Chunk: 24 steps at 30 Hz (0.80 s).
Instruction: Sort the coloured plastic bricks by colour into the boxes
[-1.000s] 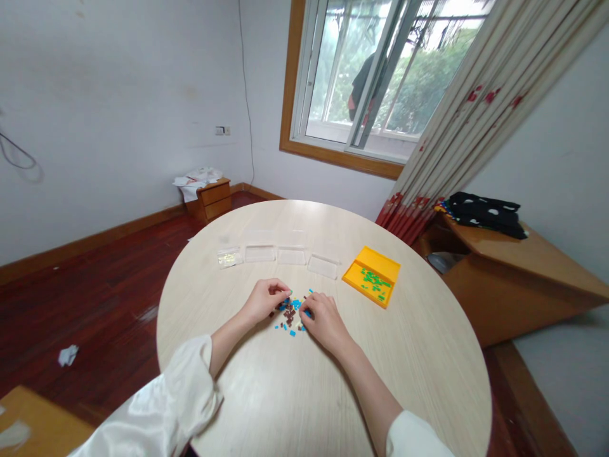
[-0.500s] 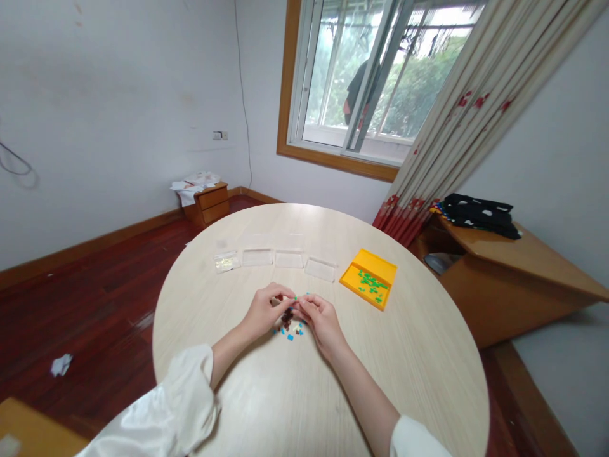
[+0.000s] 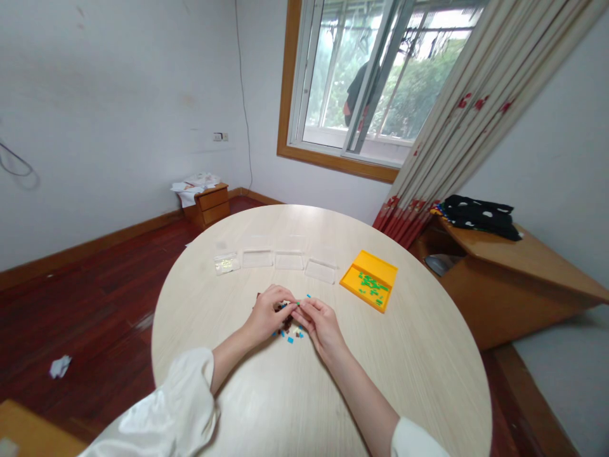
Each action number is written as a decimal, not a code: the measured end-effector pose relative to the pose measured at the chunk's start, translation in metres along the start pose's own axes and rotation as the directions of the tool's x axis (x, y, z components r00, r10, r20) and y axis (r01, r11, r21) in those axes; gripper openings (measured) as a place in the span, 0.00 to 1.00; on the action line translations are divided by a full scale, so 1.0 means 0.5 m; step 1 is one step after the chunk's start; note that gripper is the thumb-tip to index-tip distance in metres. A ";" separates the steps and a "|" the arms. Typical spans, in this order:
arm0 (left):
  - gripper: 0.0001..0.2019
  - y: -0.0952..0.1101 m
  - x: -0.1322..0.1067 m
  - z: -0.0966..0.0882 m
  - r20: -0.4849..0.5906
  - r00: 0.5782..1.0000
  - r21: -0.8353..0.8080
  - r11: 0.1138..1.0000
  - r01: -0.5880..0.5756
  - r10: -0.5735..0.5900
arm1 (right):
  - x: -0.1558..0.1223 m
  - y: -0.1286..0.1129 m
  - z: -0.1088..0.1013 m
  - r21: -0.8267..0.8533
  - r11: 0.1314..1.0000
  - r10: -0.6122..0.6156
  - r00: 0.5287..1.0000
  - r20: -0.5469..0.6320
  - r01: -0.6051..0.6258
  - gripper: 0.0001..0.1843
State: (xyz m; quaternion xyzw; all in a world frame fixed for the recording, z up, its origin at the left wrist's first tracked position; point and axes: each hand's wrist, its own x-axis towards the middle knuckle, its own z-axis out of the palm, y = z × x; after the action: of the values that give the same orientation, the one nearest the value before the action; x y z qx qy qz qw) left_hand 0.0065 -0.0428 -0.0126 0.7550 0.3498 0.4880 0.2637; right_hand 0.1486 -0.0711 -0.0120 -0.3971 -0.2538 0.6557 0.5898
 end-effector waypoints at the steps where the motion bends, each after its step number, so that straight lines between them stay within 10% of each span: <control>1: 0.04 0.001 0.000 0.000 0.006 1.000 -0.009 1.000 0.001 -0.001 | 0.000 0.000 0.000 0.002 1.000 0.001 1.000 -0.002 -0.001 0.16; 24: 0.08 0.011 -0.001 -0.007 0.083 0.984 0.014 0.988 0.154 -0.155 | 0.019 -0.044 -0.022 -0.310 0.936 -0.188 0.982 -0.036 0.168 0.17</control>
State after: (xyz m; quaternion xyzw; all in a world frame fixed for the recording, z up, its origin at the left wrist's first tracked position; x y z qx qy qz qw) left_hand 0.0046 -0.0463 -0.0073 0.7465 0.3977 0.4325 0.3124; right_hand 0.1703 -0.0594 -0.0025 -0.4800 -0.3678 0.5395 0.5859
